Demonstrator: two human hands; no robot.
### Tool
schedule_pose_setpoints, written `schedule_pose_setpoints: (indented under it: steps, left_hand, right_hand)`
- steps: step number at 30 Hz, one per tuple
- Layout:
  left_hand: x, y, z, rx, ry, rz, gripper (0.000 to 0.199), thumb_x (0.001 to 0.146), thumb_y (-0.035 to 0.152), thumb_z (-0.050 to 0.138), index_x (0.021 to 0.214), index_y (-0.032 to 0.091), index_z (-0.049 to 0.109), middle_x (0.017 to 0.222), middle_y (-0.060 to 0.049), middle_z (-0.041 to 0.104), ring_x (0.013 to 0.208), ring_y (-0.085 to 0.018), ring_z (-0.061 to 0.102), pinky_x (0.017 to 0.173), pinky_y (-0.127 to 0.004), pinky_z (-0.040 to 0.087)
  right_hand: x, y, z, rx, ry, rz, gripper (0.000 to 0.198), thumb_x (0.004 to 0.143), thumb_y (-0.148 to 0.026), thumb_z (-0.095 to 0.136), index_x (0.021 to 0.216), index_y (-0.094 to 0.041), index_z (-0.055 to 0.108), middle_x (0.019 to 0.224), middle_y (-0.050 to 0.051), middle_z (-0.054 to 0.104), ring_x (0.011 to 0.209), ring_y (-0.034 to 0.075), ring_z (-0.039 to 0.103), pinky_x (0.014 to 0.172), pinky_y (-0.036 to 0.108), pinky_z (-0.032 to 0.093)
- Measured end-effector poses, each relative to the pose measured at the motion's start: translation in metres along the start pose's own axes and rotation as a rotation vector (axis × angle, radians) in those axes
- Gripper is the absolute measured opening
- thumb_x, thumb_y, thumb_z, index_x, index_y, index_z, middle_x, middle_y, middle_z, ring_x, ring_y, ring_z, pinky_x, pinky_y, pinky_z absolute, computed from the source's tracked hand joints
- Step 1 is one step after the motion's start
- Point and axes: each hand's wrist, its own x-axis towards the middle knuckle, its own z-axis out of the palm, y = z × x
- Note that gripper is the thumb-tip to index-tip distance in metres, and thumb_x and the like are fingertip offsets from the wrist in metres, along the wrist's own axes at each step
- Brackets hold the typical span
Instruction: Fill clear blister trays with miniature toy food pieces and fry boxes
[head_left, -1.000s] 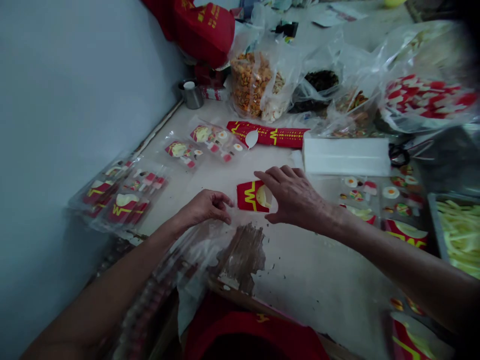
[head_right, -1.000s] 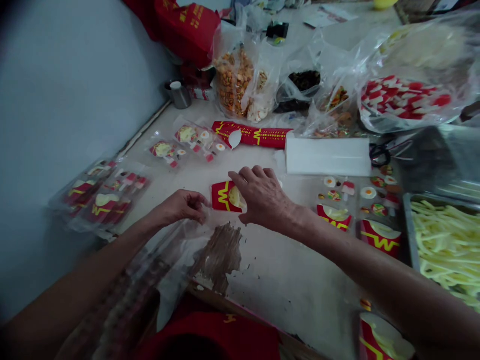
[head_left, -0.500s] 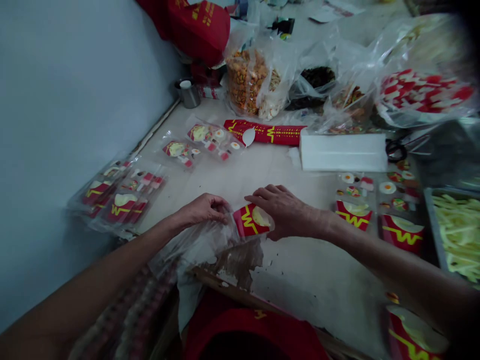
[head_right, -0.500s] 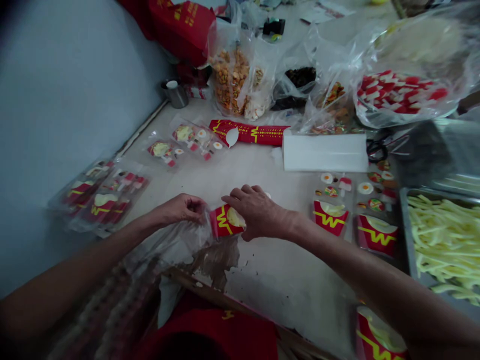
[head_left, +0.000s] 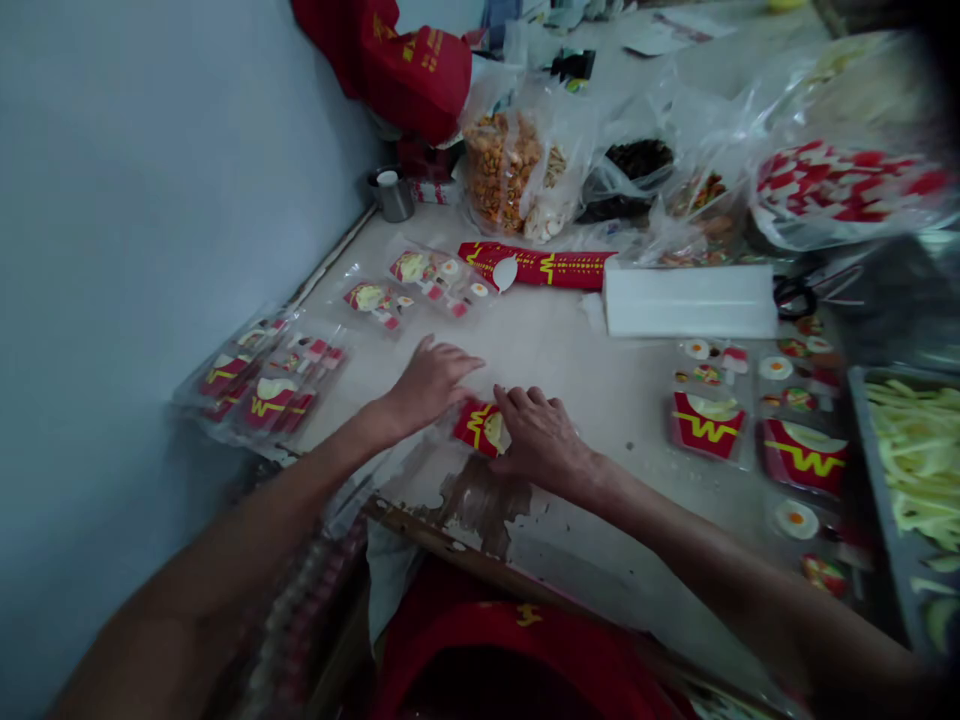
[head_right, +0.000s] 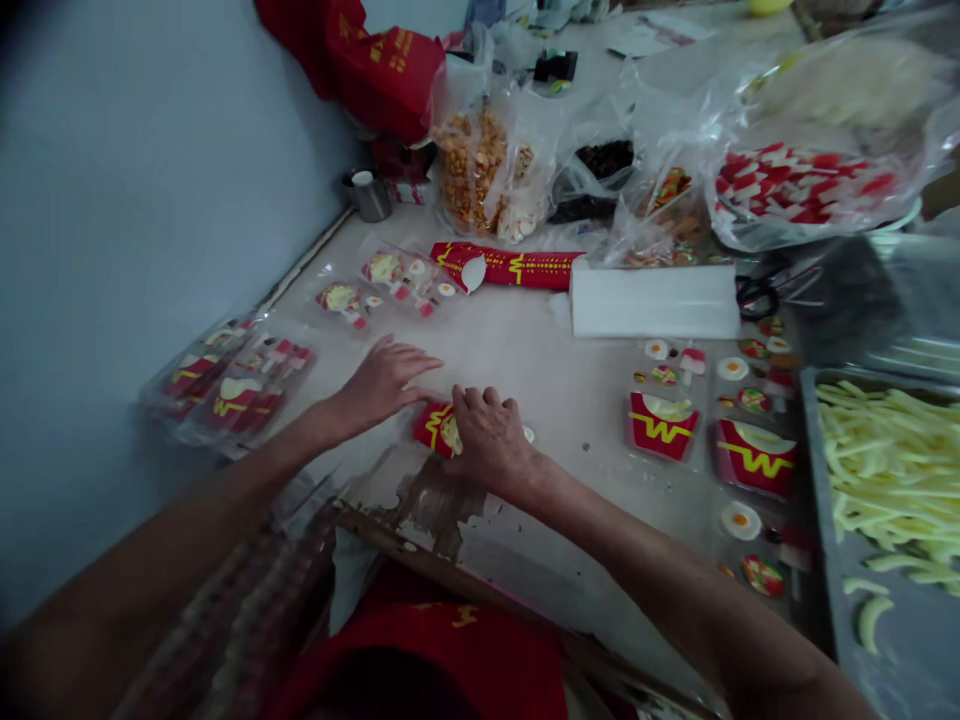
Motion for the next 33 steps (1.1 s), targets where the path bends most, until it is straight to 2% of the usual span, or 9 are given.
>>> schedule_pose_setpoints:
  steps: [3, 7, 11, 18, 21, 25, 29, 31, 33]
  left_hand:
    - [-0.034, 0.008, 0.015, 0.184, 0.245, -0.005, 0.038, 0.087, 0.026, 0.061, 0.123, 0.016, 0.065, 0.123, -0.013, 0.066, 0.116, -0.027, 0.056, 0.105, -0.041, 0.04]
    - [-0.064, 0.02, 0.041, 0.279, 0.215, -0.036, 0.05, 0.08, 0.027, 0.065, 0.128, 0.013, 0.06, 0.12, -0.014, 0.063, 0.112, -0.028, 0.054, 0.103, -0.04, 0.043]
    - [-0.058, 0.03, 0.05, 0.372, 0.152, -0.118, 0.035, 0.085, 0.02, 0.057, 0.118, 0.013, 0.064, 0.107, -0.014, 0.063, 0.103, -0.027, 0.057, 0.092, -0.039, 0.048]
    - [-0.035, 0.04, 0.045, 0.514, -0.026, -0.144, 0.026, 0.087, 0.008, 0.046, 0.097, 0.012, 0.07, 0.092, -0.016, 0.069, 0.086, -0.027, 0.065, 0.077, -0.037, 0.048]
    - [-0.03, 0.053, 0.054, 0.437, 0.058, -0.125, 0.02, 0.087, 0.01, 0.05, 0.093, 0.014, 0.07, 0.093, -0.014, 0.071, 0.088, -0.026, 0.066, 0.081, -0.036, 0.047]
    - [-0.033, 0.065, 0.06, 0.284, 0.287, -0.117, 0.016, 0.089, 0.015, 0.053, 0.084, 0.018, 0.067, 0.087, -0.007, 0.071, 0.084, -0.02, 0.064, 0.08, -0.03, 0.046]
    - [-0.041, 0.053, 0.053, 0.14, 0.443, -0.301, 0.01, 0.085, 0.023, 0.059, 0.078, 0.021, 0.066, 0.079, -0.003, 0.071, 0.073, -0.017, 0.062, 0.071, -0.027, 0.043]
    - [-0.042, 0.045, 0.051, 0.074, 0.441, -0.32, 0.008, 0.083, 0.023, 0.06, 0.078, 0.021, 0.067, 0.078, -0.002, 0.071, 0.072, -0.016, 0.062, 0.07, -0.026, 0.043]
    - [-0.042, 0.041, 0.05, 0.045, 0.442, -0.326, 0.009, 0.082, 0.024, 0.06, 0.077, 0.022, 0.067, 0.077, -0.002, 0.071, 0.071, -0.016, 0.062, 0.07, -0.026, 0.042]
  right_hand:
    - [-0.016, 0.004, -0.002, -0.041, 0.072, 0.03, 0.109, 0.063, -0.054, 0.087, 0.146, -0.005, 0.036, 0.132, 0.023, 0.053, 0.116, 0.037, 0.048, 0.093, 0.048, 0.041]
    - [-0.05, 0.012, -0.008, -0.128, 0.074, 0.148, 0.09, 0.061, -0.047, 0.091, 0.132, -0.01, 0.049, 0.119, 0.02, 0.059, 0.107, 0.036, 0.052, 0.085, 0.045, 0.044]
    - [-0.064, 0.012, -0.005, -0.123, 0.073, 0.229, 0.069, 0.063, -0.042, 0.088, 0.118, -0.015, 0.056, 0.109, 0.015, 0.06, 0.1, 0.034, 0.053, 0.073, 0.039, 0.046]
    - [-0.056, 0.003, 0.005, -0.038, 0.12, 0.326, 0.067, 0.058, -0.04, 0.087, 0.114, -0.016, 0.058, 0.108, 0.015, 0.059, 0.098, 0.033, 0.052, 0.075, 0.04, 0.048]
    - [-0.055, -0.004, 0.005, 0.022, 0.138, 0.338, 0.069, 0.058, -0.038, 0.086, 0.115, -0.012, 0.059, 0.109, 0.017, 0.058, 0.098, 0.033, 0.051, 0.079, 0.042, 0.049]
    - [-0.055, -0.01, 0.003, 0.09, 0.224, 0.316, 0.075, 0.062, -0.034, 0.085, 0.126, -0.008, 0.056, 0.115, 0.021, 0.056, 0.104, 0.036, 0.049, 0.084, 0.046, 0.049]
    - [-0.062, -0.001, 0.008, 0.479, 0.404, 0.377, 0.101, 0.064, -0.049, 0.086, 0.146, -0.01, 0.04, 0.132, 0.023, 0.048, 0.11, 0.035, 0.05, 0.086, 0.046, 0.05]
    - [-0.068, 0.006, 0.015, 0.911, 0.37, 0.506, 0.091, 0.071, -0.057, 0.079, 0.143, -0.014, 0.045, 0.124, 0.019, 0.055, 0.093, 0.027, 0.057, 0.071, 0.037, 0.051]
    - [-0.073, 0.012, 0.023, 1.392, 0.21, 0.57, 0.071, 0.076, -0.06, 0.074, 0.129, -0.015, 0.059, 0.099, 0.011, 0.063, 0.069, 0.016, 0.053, 0.055, 0.027, 0.041]
